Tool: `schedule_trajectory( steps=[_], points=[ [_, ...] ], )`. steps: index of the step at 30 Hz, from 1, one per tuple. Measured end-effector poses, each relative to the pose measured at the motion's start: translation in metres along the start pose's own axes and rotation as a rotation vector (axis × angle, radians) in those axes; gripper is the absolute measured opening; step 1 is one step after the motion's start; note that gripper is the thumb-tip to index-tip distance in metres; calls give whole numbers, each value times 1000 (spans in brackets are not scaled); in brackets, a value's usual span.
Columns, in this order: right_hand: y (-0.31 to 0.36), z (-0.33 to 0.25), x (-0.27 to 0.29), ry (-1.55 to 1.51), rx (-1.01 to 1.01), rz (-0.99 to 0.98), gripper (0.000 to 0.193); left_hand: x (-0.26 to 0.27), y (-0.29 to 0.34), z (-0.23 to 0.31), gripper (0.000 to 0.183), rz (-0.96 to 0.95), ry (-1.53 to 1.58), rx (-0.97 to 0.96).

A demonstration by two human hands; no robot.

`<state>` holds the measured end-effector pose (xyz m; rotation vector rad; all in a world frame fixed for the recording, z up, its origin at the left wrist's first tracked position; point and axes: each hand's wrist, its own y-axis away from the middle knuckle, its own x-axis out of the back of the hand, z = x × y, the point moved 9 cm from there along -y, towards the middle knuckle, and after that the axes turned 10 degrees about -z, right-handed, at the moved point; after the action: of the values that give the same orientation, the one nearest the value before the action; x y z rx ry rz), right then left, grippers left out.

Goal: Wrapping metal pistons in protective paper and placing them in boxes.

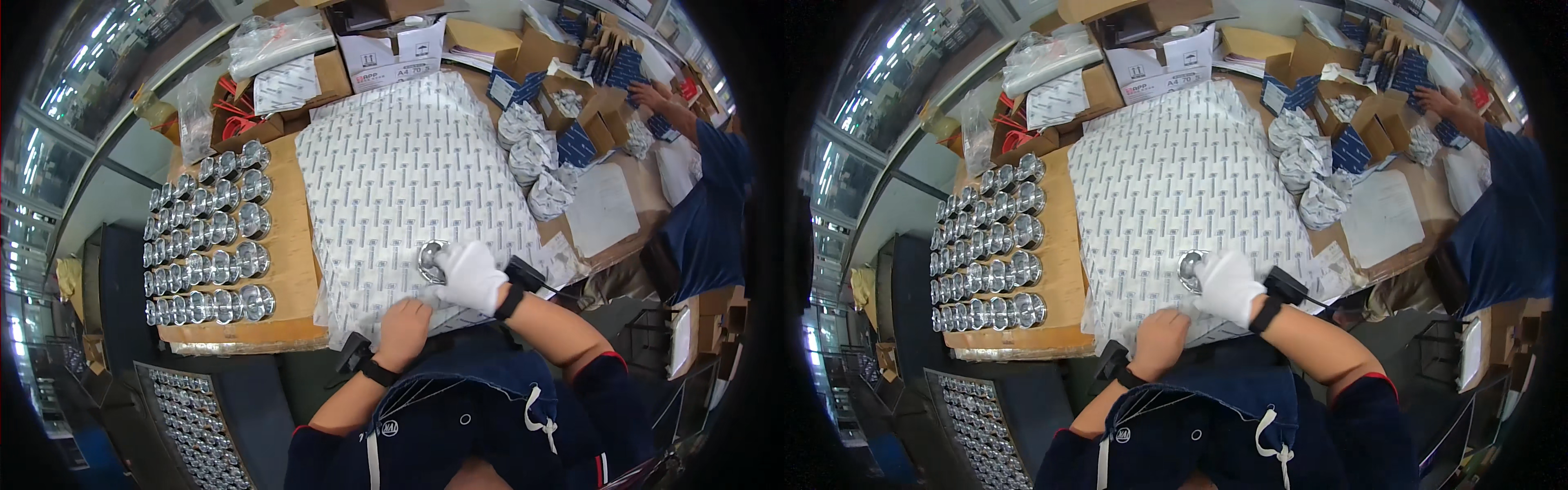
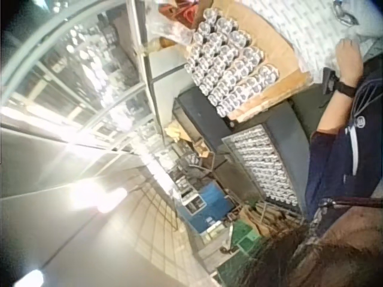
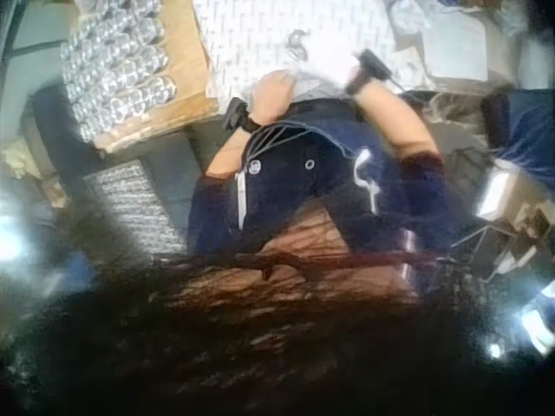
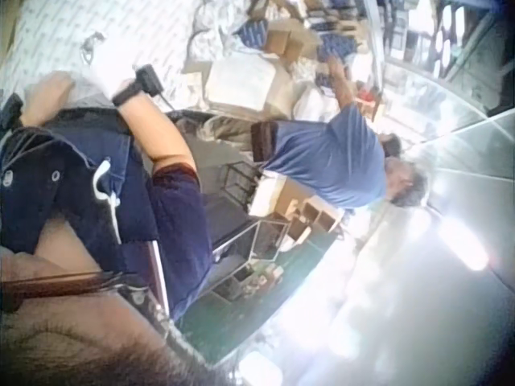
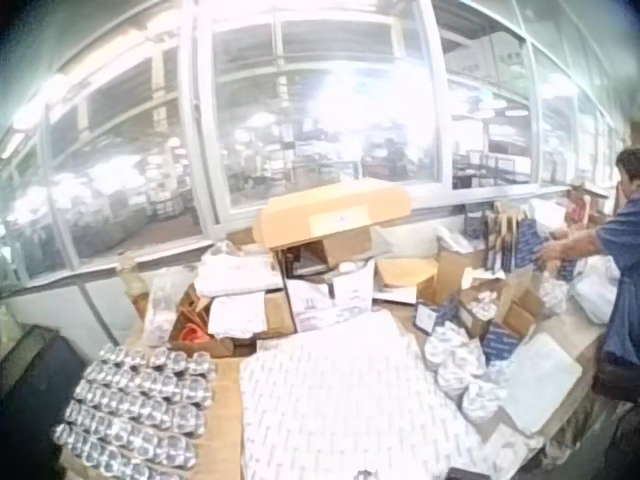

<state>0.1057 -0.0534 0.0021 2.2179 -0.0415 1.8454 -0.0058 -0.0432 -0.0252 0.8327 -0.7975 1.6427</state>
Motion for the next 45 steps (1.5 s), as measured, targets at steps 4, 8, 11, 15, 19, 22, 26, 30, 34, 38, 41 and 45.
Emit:
schedule_trajectory(
  steps=[4,8,11,15,19,22,26,30,34,38,41,45],
  points=[
    [-11,6,-23,23,-40,-92,31,7,0,6,9,-8,-55,-14],
    [-5,30,-26,-745,-118,-7,35,29,3,16,8,89,-54,-27],
    [-2,41,-67,-1071,-98,-113,31,37,2,28,8,134,-115,-85],
    [2,23,-55,-1065,-170,-439,28,50,-3,29,8,60,-280,14],
    [-3,24,-50,-1051,-106,-453,32,39,-10,21,13,-116,-297,115],
    [-14,31,-65,-1000,54,-349,35,36,-39,-4,21,-107,-84,269],
    [-11,19,-36,-615,513,-261,28,5,-50,-60,60,117,643,313],
    [-28,26,-20,192,251,-272,25,-2,-60,-72,60,88,781,414],
    [-35,55,-33,-318,-142,-23,27,-6,-87,-96,64,-128,555,550],
    [-10,54,-22,-1016,1,191,57,-6,-102,-115,71,-224,488,568],
    [-2,8,3,-49,85,228,72,-26,-105,-123,74,-327,917,812],
    [-43,37,-4,-368,-25,-189,69,29,-103,-90,81,-333,297,436]
  ],
)
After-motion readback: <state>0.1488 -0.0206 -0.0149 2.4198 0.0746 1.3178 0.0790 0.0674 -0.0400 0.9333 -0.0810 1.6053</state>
